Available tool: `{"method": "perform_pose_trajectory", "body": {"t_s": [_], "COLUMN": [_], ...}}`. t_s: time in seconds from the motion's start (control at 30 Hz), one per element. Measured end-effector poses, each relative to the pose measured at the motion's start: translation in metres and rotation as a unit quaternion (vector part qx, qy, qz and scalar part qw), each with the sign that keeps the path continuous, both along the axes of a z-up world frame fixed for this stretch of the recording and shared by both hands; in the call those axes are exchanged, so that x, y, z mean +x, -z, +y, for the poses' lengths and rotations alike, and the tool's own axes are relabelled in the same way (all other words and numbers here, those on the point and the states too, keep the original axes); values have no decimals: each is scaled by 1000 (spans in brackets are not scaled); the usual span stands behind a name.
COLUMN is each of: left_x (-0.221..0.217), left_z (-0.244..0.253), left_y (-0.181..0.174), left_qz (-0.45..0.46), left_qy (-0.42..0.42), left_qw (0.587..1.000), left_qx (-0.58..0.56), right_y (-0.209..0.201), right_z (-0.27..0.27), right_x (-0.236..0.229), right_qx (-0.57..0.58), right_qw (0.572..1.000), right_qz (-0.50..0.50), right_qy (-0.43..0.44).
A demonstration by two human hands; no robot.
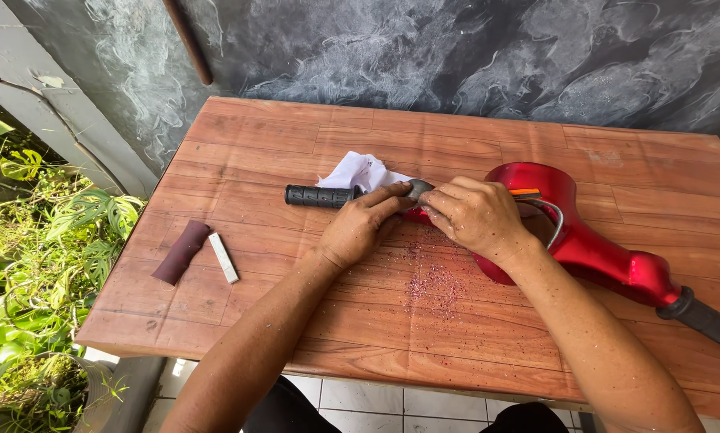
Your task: Sanding and cleaning a motorcycle handlebar cover to prepare the surface.
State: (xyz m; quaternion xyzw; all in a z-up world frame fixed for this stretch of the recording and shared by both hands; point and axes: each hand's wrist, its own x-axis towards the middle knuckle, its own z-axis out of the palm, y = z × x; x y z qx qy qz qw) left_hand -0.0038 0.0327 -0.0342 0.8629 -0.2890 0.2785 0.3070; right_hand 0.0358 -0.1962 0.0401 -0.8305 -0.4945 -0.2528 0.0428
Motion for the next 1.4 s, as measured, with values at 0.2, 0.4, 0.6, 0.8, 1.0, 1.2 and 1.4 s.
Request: {"method": "perform_pose_trajectory", "body": {"t_s": [0.2, 0.4, 0.6, 0.8, 1.0, 1.2, 1.4], "left_x": [7, -5, 0, 5, -2, -3, 10], "left_z": [0, -4, -2, 0, -2, -1, 4], "left_y": [12, -11, -1, 10, -4, -4, 22], "left_qz": [-44, -28, -44, -56, -38, -35, -51], "left_qy": [-26, -9, -22, -23, -17, -12, -31], "left_qw": [997, 1000, 999, 996, 999, 999, 996], "left_qx": [53, 8, 17, 61, 20, 11, 69], "right_y": [4, 8, 13, 14, 20, 25, 28], "right_z": [0, 0, 2, 3, 3, 6, 9], "right_x": [2, 1, -2, -1, -1, -5, -7], "right_qx": [-6, 27, 22, -3, 35, 31, 7], "right_qw": [1000, 1000, 999, 1000, 998, 998, 998], "right_qz": [-6, -15, -37, -25, -51, -57, -50], "right_qy": [-7, -1, -2, 2, 17, 28, 21]}}
